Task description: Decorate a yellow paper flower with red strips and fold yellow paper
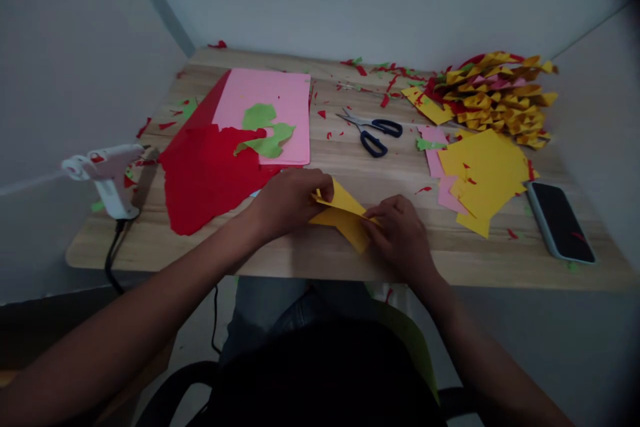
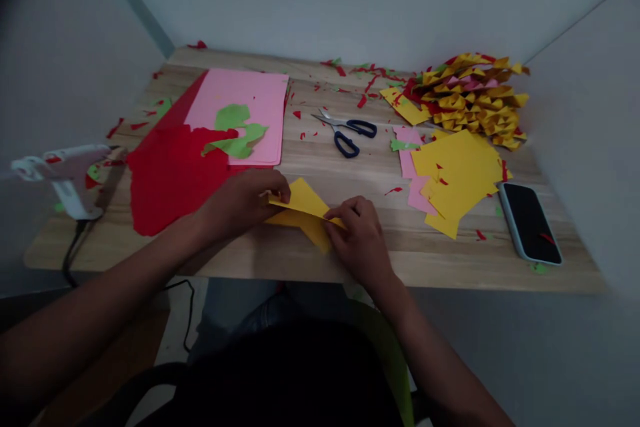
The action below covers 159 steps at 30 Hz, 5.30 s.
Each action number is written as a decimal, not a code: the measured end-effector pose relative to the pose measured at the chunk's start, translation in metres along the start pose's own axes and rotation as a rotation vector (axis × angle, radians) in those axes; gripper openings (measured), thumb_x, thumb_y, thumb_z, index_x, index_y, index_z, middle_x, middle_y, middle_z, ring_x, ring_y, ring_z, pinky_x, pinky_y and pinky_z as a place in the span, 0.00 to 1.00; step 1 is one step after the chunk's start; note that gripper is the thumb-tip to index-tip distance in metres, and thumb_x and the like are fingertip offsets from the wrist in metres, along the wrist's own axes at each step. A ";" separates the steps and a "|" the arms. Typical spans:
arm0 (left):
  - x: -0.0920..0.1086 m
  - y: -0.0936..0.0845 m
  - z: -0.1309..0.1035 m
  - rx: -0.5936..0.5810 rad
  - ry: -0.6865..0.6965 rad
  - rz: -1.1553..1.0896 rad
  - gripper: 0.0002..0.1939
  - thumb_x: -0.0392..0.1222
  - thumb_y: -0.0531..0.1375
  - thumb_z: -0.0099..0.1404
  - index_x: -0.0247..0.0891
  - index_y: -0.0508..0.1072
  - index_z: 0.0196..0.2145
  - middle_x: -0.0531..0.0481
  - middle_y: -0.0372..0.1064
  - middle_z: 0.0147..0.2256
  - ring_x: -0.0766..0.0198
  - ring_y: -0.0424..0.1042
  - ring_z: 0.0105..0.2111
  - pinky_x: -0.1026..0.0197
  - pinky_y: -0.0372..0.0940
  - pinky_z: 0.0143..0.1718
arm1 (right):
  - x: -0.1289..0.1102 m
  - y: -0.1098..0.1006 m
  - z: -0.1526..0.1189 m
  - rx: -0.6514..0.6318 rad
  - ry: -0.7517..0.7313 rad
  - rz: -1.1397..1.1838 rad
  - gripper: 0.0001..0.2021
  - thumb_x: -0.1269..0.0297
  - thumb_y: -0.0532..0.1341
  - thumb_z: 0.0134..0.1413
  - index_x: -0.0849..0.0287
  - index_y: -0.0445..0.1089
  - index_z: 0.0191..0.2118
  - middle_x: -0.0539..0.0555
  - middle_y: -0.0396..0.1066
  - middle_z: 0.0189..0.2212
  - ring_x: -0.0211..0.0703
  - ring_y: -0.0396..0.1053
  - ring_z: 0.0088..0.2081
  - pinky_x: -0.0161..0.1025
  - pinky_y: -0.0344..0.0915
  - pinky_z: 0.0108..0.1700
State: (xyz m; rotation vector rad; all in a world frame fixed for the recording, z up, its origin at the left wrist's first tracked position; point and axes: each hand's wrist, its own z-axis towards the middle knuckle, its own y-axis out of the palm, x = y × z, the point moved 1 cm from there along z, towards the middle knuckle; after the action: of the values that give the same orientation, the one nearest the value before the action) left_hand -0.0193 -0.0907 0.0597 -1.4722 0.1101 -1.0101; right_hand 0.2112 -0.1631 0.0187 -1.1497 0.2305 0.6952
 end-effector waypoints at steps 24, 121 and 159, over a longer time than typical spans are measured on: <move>0.013 0.043 -0.040 0.004 0.119 0.154 0.15 0.49 0.59 0.69 0.43 0.74 0.50 0.45 0.70 0.57 0.50 0.67 0.55 0.43 0.61 0.56 | 0.036 0.001 -0.002 -0.222 -0.176 -0.126 0.20 0.75 0.58 0.56 0.55 0.73 0.53 0.59 0.70 0.55 0.54 0.67 0.55 0.55 0.65 0.57; 0.021 0.062 -0.055 0.118 -0.015 0.206 0.10 0.37 0.59 0.69 0.43 0.76 0.46 0.45 0.72 0.51 0.52 0.68 0.51 0.48 0.65 0.50 | 0.003 0.005 0.009 -0.189 0.076 -0.196 0.09 0.64 0.60 0.62 0.57 0.75 0.44 0.59 0.74 0.45 0.51 0.70 0.45 0.47 0.68 0.49; -0.020 0.027 0.056 -0.082 -0.146 0.136 0.24 0.38 0.60 0.65 0.38 0.66 0.58 0.41 0.63 0.61 0.49 0.66 0.57 0.46 0.65 0.56 | 0.058 0.025 0.137 -0.530 0.380 0.298 0.08 0.62 0.65 0.50 0.59 0.72 0.36 0.54 0.75 0.32 0.43 0.70 0.32 0.37 0.62 0.33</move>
State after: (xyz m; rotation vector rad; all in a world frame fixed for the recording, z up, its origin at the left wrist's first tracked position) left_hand 0.0167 -0.0417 0.0367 -1.5860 0.1456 -0.7941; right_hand 0.2162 -0.0124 0.0274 -1.7803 0.5710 0.8208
